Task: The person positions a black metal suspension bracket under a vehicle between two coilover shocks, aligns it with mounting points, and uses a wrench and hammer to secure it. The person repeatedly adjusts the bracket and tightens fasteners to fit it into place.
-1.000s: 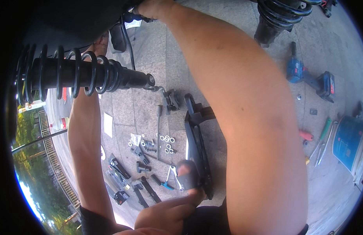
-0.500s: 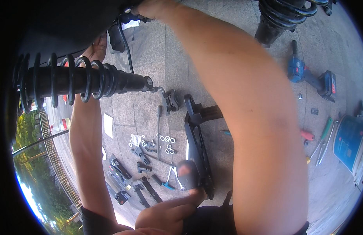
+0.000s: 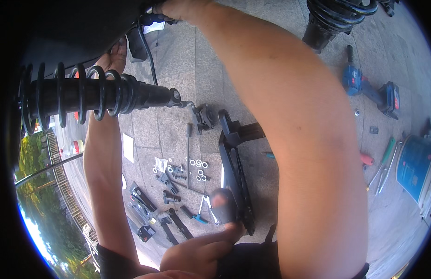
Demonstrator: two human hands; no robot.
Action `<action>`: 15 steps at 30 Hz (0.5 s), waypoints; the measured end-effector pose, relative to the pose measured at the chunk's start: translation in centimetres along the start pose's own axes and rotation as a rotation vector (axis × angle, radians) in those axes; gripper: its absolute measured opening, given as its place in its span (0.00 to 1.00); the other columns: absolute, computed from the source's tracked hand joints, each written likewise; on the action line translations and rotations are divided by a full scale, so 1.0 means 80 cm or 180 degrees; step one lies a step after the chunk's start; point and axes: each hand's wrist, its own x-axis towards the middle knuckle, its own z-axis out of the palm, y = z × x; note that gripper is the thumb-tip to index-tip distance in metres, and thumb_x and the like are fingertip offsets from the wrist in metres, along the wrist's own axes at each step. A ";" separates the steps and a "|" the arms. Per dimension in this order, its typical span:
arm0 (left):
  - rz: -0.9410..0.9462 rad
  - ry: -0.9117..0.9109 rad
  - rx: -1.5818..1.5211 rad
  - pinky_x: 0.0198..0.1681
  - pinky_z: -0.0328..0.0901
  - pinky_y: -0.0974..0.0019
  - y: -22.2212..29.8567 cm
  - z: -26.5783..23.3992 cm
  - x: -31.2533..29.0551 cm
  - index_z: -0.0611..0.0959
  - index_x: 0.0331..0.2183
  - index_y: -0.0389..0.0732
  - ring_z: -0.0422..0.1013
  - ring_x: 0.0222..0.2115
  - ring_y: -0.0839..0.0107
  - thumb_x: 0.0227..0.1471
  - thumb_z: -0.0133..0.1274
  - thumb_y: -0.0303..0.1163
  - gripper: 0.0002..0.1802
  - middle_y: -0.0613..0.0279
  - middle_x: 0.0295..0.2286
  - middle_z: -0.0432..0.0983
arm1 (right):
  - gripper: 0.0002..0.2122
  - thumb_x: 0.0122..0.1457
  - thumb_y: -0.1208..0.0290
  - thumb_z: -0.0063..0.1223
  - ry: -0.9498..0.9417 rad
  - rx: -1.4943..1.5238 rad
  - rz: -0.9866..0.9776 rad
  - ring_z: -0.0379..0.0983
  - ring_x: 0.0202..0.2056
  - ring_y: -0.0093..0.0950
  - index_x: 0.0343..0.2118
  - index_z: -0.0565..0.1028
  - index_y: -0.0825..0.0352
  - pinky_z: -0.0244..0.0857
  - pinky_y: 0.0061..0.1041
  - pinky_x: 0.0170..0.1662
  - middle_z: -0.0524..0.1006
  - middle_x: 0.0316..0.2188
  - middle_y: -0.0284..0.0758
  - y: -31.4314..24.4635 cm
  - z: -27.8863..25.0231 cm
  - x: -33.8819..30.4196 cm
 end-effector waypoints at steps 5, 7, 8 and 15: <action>0.0798 -0.0219 0.2329 0.49 0.74 0.50 -0.012 -0.029 -0.006 0.76 0.44 0.30 0.75 0.46 0.51 0.61 0.51 0.32 0.15 0.44 0.43 0.77 | 0.09 0.59 0.69 0.58 -0.0062 0.0183 0.0068 0.73 0.20 0.25 0.39 0.81 0.66 0.67 0.27 0.24 0.79 0.21 0.35 -0.001 -0.001 0.001; 0.0836 -0.0092 0.2663 0.48 0.74 0.50 -0.016 -0.020 -0.009 0.76 0.43 0.30 0.75 0.46 0.51 0.60 0.51 0.33 0.15 0.44 0.43 0.77 | 0.08 0.58 0.70 0.58 -0.0083 0.0042 0.0071 0.73 0.20 0.25 0.39 0.80 0.67 0.66 0.28 0.24 0.79 0.21 0.35 -0.002 -0.003 0.000; 0.0872 -0.0114 0.2969 0.48 0.74 0.51 -0.015 -0.013 -0.010 0.76 0.43 0.30 0.75 0.45 0.51 0.60 0.52 0.33 0.15 0.44 0.42 0.78 | 0.08 0.58 0.71 0.58 -0.0037 0.0019 0.0040 0.73 0.20 0.25 0.39 0.80 0.67 0.66 0.27 0.24 0.79 0.21 0.35 -0.002 -0.003 0.000; -0.0245 0.2475 -0.0398 0.46 0.74 0.49 -0.011 0.041 0.001 0.78 0.40 0.29 0.76 0.42 0.51 0.60 0.52 0.34 0.15 0.44 0.39 0.79 | 0.07 0.58 0.73 0.57 -0.0006 0.0467 0.0050 0.71 0.19 0.24 0.38 0.80 0.67 0.64 0.26 0.22 0.77 0.20 0.34 0.008 0.005 0.001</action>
